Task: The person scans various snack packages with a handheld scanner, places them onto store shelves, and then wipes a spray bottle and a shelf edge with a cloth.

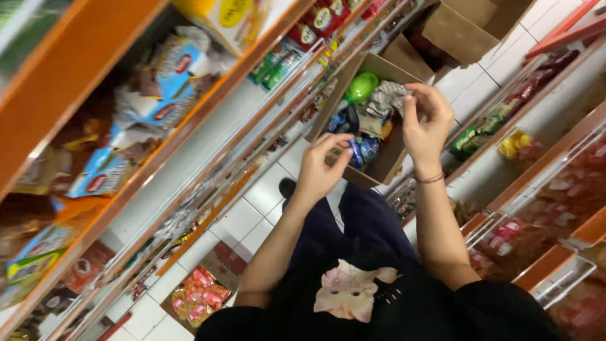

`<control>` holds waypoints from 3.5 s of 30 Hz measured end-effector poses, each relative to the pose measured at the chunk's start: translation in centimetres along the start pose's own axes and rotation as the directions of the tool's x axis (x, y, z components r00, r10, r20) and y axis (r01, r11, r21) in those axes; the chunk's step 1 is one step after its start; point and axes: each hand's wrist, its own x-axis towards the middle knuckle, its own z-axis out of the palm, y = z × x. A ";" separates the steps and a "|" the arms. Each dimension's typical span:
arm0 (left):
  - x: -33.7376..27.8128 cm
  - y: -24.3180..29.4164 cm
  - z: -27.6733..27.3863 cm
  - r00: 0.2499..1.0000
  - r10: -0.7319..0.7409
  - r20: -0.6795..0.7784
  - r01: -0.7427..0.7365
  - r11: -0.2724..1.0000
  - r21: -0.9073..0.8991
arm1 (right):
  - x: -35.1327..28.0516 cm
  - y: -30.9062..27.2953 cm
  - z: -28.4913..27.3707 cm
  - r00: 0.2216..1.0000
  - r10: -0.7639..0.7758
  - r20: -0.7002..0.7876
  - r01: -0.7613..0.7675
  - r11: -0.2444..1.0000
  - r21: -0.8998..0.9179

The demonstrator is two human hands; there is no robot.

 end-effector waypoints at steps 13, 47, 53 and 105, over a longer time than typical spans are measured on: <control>4.0 -30.1 16.4 0.966 -0.243 0.085 0.152 0.806 0.572 | -4.6 26.4 -3.5 0.928 0.372 0.035 -0.361 0.916 -0.175; 9.4 -40.8 18.4 0.961 -0.212 -0.176 0.232 0.967 0.103 | -8.2 34.2 -1.8 0.823 0.554 0.121 -0.542 0.832 -0.121; 5.6 -37.7 13.8 0.843 -0.488 -0.226 0.360 0.824 -0.438 | -8.4 35.1 -0.1 0.898 0.417 0.141 -0.381 0.896 -0.227; 3.9 -34.7 16.3 0.990 -0.142 -0.008 0.106 0.698 0.708 | -7.4 34.2 3.5 0.825 0.434 0.361 -0.061 0.704 -0.708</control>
